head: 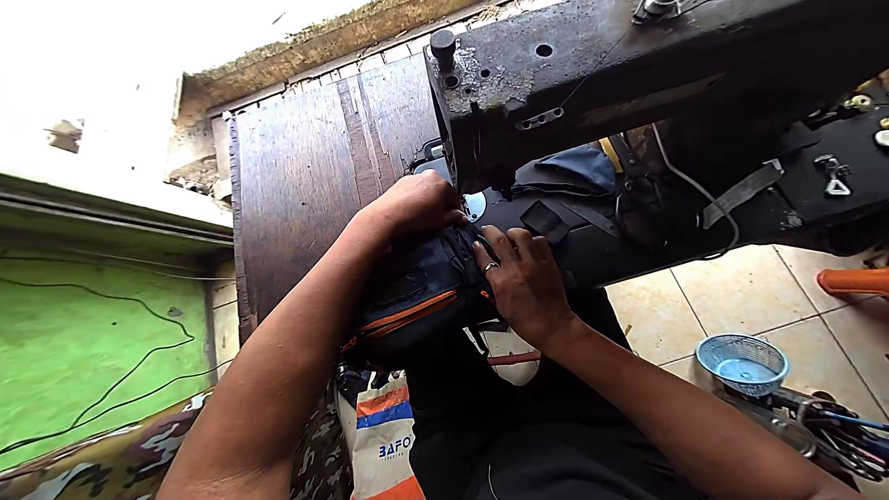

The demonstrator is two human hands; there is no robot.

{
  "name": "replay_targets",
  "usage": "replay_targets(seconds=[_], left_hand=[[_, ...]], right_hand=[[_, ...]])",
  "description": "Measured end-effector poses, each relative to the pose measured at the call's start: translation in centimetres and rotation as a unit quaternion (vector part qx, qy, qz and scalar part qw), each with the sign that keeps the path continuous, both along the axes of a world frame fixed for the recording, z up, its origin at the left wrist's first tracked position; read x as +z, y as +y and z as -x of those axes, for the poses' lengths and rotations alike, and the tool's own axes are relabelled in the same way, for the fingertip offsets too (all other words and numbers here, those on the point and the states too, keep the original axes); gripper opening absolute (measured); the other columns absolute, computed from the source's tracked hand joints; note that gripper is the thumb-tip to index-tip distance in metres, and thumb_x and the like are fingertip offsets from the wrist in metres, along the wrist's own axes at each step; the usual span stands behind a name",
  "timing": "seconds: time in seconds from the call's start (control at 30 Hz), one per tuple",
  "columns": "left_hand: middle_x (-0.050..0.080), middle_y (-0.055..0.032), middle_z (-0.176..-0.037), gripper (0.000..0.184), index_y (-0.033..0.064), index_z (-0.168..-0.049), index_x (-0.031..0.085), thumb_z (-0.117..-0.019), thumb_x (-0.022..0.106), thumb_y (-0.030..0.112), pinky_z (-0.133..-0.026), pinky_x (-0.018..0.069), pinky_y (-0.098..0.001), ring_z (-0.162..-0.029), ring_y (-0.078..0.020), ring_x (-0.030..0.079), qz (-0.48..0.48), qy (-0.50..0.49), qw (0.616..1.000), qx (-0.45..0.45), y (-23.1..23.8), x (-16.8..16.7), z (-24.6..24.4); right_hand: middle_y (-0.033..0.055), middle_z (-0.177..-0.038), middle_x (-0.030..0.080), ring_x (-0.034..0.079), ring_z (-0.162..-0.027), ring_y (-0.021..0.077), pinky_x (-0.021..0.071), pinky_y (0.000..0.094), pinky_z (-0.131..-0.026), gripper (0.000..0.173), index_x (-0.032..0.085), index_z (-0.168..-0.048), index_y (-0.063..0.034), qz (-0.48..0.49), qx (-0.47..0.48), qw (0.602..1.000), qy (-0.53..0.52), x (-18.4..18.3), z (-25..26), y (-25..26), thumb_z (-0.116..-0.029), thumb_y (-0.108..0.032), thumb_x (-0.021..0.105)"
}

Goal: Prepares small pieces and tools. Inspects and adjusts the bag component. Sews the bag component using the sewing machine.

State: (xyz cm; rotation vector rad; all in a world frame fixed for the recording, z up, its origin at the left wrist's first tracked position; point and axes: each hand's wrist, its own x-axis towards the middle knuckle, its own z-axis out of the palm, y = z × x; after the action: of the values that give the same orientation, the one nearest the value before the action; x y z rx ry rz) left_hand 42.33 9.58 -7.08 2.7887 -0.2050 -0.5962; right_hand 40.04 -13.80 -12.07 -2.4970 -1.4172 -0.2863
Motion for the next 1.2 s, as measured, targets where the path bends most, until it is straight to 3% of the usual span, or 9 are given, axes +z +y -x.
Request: replay_targets(seconds=[0.1,0.2,0.3,0.4,0.63,0.8,0.97,1.2], left_hand=[[0.065,-0.0088,-0.076,0.036,0.0092,-0.082,0.07,-0.1006,0.064,0.04,-0.069,0.0499,-0.055,-0.079,-0.0291,0.066,-0.002,-0.001,1.0,0.0,0.1,-0.2,-0.1],[0.065,-0.0086,-0.076,0.036,0.0094,-0.081,0.069,-0.1007,0.064,0.04,-0.069,0.0495,-0.0545,-0.079,-0.0286,0.066,0.001,0.0,1.0,0.001,0.1,-0.3,-0.1],[0.066,-0.0086,-0.078,0.036,0.0102,-0.083,0.07,-0.1009,0.064,0.04,-0.07,0.0499,-0.0549,-0.08,-0.0287,0.066,-0.004,0.006,1.0,0.007,0.0,-0.1,-0.1],[0.066,-0.0081,-0.077,0.035,0.0108,-0.083,0.071,-0.1006,0.064,0.04,-0.07,0.05,-0.0545,-0.08,-0.0283,0.066,-0.002,0.002,1.0,0.003,0.1,-0.2,-0.1],[0.064,-0.0073,-0.074,0.036,0.0105,-0.08,0.069,-0.1002,0.065,0.039,-0.068,0.0488,-0.0536,-0.077,-0.0277,0.065,-0.003,0.01,1.0,0.009,0.1,-0.2,-0.2],[0.066,-0.0073,-0.077,0.035,0.0113,-0.082,0.071,-0.0999,0.065,0.041,-0.07,0.0499,-0.0543,-0.079,-0.0275,0.066,0.0,0.002,1.0,0.007,0.2,-0.4,-0.2],[0.064,-0.008,-0.075,0.037,0.01,-0.08,0.069,-0.0999,0.065,0.04,-0.068,0.0495,-0.0546,-0.077,-0.0282,0.065,0.004,-0.001,1.0,0.003,0.3,-0.5,-0.2],[0.065,-0.0075,-0.076,0.037,0.011,-0.08,0.07,-0.1007,0.064,0.041,-0.069,0.0491,-0.0538,-0.078,-0.0273,0.065,-0.002,0.006,1.0,0.007,0.1,-0.2,-0.2]], right_hand=[[0.0108,-0.126,0.07,0.063,-0.114,0.0287,0.0476,0.0429,-0.092,0.024,0.077,-0.112,-0.0076,-0.021,0.04,0.999,-0.027,-0.9,-0.1,-0.1,-0.0947,-0.005,0.06],[0.0115,-0.122,0.072,0.065,-0.114,0.0268,0.0476,0.041,-0.095,0.027,0.077,-0.113,-0.0065,-0.033,0.056,0.997,-0.041,-1.4,0.0,-0.2,-0.0962,-0.003,0.057],[0.0137,-0.128,0.069,0.063,-0.121,0.0272,0.0475,0.0397,-0.103,0.023,0.075,-0.107,-0.0028,-0.055,0.096,0.993,-0.049,-2.0,-0.1,-0.1,-0.0975,-0.001,0.054],[0.0174,-0.131,0.067,0.064,-0.124,0.0294,0.0467,0.0428,-0.11,0.023,0.074,-0.108,0.001,-0.063,0.125,0.99,-0.016,-2.0,-0.4,0.0,-0.0989,0.0,0.052],[0.0154,-0.123,0.071,0.07,-0.108,0.0275,0.0555,0.0394,-0.091,0.02,0.074,-0.11,-0.0007,-0.084,0.117,0.987,0.065,-1.3,-1.2,-0.1,-0.094,0.002,0.061],[0.0124,-0.104,0.075,0.071,-0.087,0.0268,0.0537,0.0401,-0.076,0.023,0.075,-0.108,-0.005,-0.093,0.077,0.992,0.046,-0.5,-1.2,1.2,-0.0901,0.002,0.063],[0.0125,-0.1,0.073,0.068,-0.089,0.0276,0.0528,0.0394,-0.076,0.033,0.073,-0.123,-0.003,-0.084,0.056,0.995,0.014,-1.3,-0.8,1.4,-0.0929,0.001,0.06],[0.013,-0.097,0.068,0.064,-0.088,0.0285,0.0499,0.0391,-0.073,0.036,0.072,-0.126,-0.0039,-0.054,0.06,0.997,-0.006,-1.7,-1.0,1.6,-0.0928,0.001,0.059]])
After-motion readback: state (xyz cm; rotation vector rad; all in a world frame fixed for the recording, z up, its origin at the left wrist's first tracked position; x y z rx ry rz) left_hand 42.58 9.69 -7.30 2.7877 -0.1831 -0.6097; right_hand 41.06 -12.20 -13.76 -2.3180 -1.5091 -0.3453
